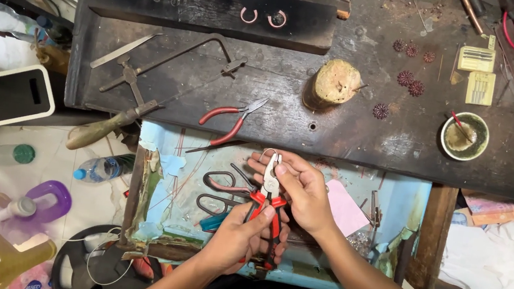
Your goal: Shaping and bending small metal rings using pliers at a jewelry workbench.
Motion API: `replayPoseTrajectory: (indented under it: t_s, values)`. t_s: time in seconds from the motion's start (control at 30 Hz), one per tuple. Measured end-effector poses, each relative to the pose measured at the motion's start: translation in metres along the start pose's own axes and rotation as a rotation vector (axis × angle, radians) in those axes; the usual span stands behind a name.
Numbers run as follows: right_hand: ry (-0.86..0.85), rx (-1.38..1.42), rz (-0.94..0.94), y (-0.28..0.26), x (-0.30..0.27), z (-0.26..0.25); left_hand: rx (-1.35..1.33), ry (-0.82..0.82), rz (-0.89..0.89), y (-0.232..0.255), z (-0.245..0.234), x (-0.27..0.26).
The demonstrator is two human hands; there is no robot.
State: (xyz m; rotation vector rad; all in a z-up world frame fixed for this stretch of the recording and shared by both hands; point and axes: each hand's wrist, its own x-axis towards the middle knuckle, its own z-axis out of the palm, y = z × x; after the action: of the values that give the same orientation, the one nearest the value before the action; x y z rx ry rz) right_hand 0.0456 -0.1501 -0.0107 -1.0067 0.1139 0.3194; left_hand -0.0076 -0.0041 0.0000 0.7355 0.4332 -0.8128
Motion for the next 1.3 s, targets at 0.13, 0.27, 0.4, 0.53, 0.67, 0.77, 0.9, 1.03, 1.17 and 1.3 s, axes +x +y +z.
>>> replayPoseTrajectory:
  t_s: [0.13,0.27,0.4,0.53,0.67,0.77,0.9,1.03,1.17,1.3]
  values:
    - [-0.023,-0.010,-0.007,-0.002,0.002,0.000,-0.016,-0.005,0.003,0.002,0.001,0.001]
    - [-0.020,-0.025,-0.018,-0.004,0.003,0.001,-0.027,-0.041,0.014,0.003,-0.001,0.003]
    - [-0.022,-0.043,-0.023,-0.006,0.003,0.002,-0.013,-0.055,0.009,0.005,-0.003,0.004]
    - [-0.038,-0.058,-0.035,-0.010,0.003,0.004,0.058,-0.074,0.031,0.011,-0.002,0.002]
    - [-0.013,-0.088,-0.018,-0.012,0.004,0.005,0.063,-0.070,0.016,0.012,-0.004,0.003]
    - [-0.015,-0.096,-0.017,-0.012,0.004,0.005,0.069,-0.072,0.008,0.017,-0.001,0.002]
    - [-0.015,-0.092,-0.021,-0.013,0.005,0.005,0.095,-0.083,0.004,0.021,0.001,0.000]
    - [-0.006,-0.087,-0.029,-0.012,0.005,0.005,0.102,-0.109,0.037,0.021,0.001,0.001]
    - [-0.004,-0.088,-0.028,-0.011,0.005,0.005,0.129,-0.118,0.031,0.025,0.001,0.001]
    - [-0.010,-0.114,-0.041,-0.012,0.006,0.006,0.116,-0.135,0.040,0.026,0.001,0.000]
